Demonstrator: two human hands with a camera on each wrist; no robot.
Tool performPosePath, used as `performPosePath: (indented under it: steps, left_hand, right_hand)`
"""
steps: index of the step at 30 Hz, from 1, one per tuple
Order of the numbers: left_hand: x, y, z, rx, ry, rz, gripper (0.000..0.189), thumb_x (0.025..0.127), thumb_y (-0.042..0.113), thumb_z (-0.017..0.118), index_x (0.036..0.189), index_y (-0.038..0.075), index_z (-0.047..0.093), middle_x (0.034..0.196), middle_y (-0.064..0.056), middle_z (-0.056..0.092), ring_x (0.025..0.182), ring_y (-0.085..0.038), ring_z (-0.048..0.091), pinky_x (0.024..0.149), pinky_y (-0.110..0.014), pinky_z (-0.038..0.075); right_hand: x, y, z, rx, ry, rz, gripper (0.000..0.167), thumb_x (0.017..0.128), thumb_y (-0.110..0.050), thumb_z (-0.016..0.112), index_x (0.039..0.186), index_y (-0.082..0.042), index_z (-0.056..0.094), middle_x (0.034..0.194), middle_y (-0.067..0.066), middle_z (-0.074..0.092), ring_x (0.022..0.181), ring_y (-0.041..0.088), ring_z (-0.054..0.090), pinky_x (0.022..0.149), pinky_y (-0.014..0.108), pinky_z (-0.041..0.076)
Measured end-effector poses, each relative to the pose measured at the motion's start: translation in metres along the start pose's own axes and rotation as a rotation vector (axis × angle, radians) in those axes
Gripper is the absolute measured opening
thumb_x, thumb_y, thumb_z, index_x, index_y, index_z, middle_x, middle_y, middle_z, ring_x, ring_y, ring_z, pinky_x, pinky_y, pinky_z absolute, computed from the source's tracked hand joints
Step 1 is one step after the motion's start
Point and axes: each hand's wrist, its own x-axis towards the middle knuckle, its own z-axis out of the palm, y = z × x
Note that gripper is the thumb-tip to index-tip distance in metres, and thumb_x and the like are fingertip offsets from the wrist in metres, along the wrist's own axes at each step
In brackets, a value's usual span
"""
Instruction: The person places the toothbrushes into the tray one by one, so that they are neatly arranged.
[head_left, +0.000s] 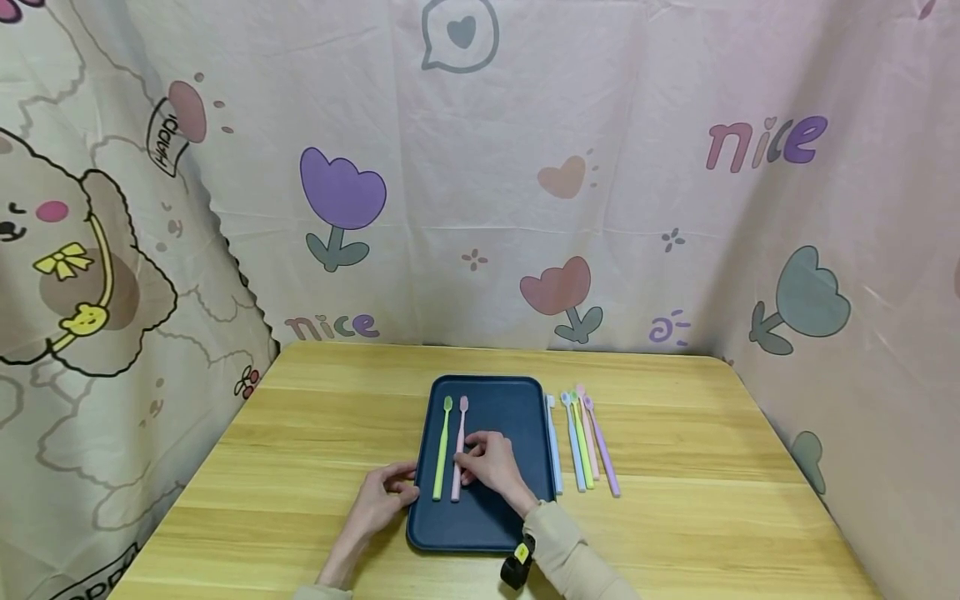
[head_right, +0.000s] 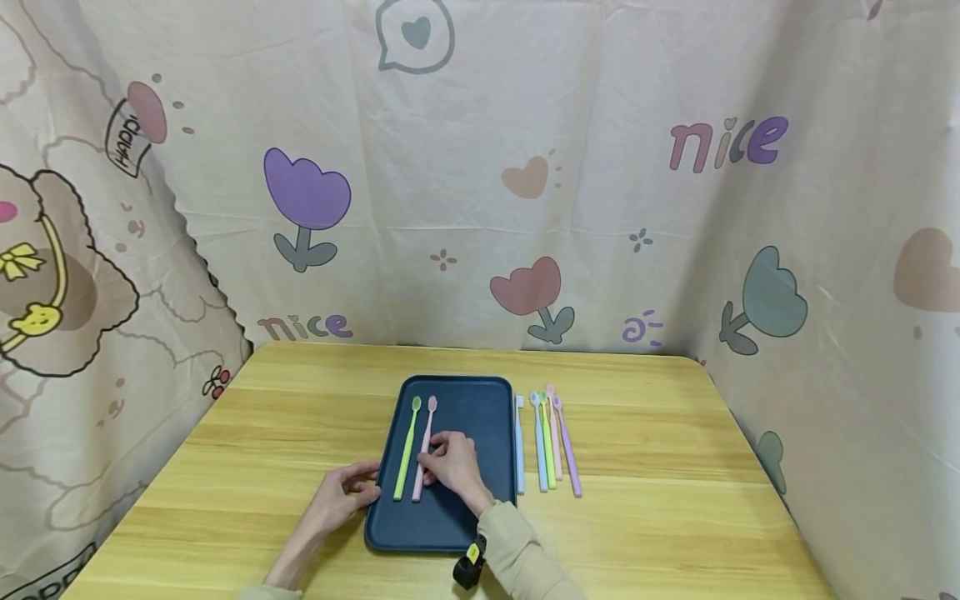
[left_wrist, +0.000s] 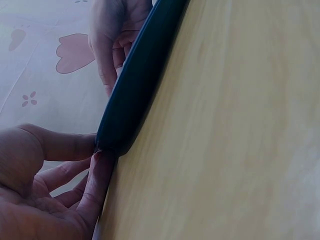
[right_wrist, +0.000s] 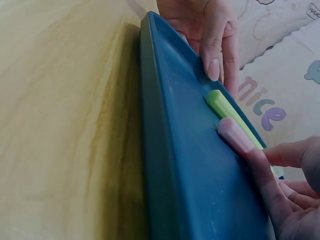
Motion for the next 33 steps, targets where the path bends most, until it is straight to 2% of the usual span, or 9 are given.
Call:
performPosePath:
  steps: [9, 16, 27, 33]
  left_hand:
    - [-0.0001, -0.0004, 0.0003, 0.007, 0.000, -0.017, 0.043, 0.081, -0.009, 0.071, 0.124, -0.011, 0.064, 0.112, -0.023, 0.071, 0.077, -0.012, 0.059, 0.065, -0.019, 0.047]
    - [0.0006, -0.0020, 0.0009, -0.001, -0.004, -0.013, 0.043, 0.082, -0.009, 0.070, 0.125, -0.013, 0.063, 0.112, -0.025, 0.070, 0.077, -0.013, 0.060, 0.064, -0.019, 0.047]
    - [-0.0003, -0.0005, 0.0000, -0.009, -0.018, -0.008, 0.043, 0.082, -0.008, 0.070, 0.125, -0.011, 0.064, 0.111, -0.024, 0.070, 0.077, -0.011, 0.061, 0.065, -0.019, 0.048]
    - [0.0013, -0.0026, 0.0008, -0.006, -0.009, -0.008, 0.043, 0.082, -0.009, 0.070, 0.125, -0.013, 0.063, 0.111, -0.024, 0.070, 0.077, -0.012, 0.060, 0.064, -0.019, 0.047]
  right_hand:
    - [0.0012, 0.0008, 0.0005, 0.005, -0.002, 0.005, 0.036, 0.089, -0.007, 0.071, 0.121, 0.010, 0.065, 0.078, 0.017, 0.075, 0.052, 0.014, 0.069, 0.053, 0.029, 0.058]
    - [0.0005, -0.0004, 0.0010, -0.005, -0.003, 0.010, 0.037, 0.089, -0.008, 0.073, 0.121, 0.009, 0.066, 0.077, 0.016, 0.075, 0.054, 0.020, 0.070, 0.055, 0.030, 0.058]
    - [-0.0001, -0.0006, 0.0012, 0.005, -0.013, 0.007, 0.038, 0.090, -0.009, 0.072, 0.123, 0.010, 0.065, 0.078, 0.015, 0.075, 0.052, 0.010, 0.068, 0.055, 0.028, 0.058]
    - [0.0001, -0.0014, 0.0013, 0.012, -0.007, 0.008, 0.038, 0.089, -0.009, 0.073, 0.121, 0.010, 0.065, 0.077, 0.015, 0.075, 0.052, 0.013, 0.069, 0.054, 0.028, 0.058]
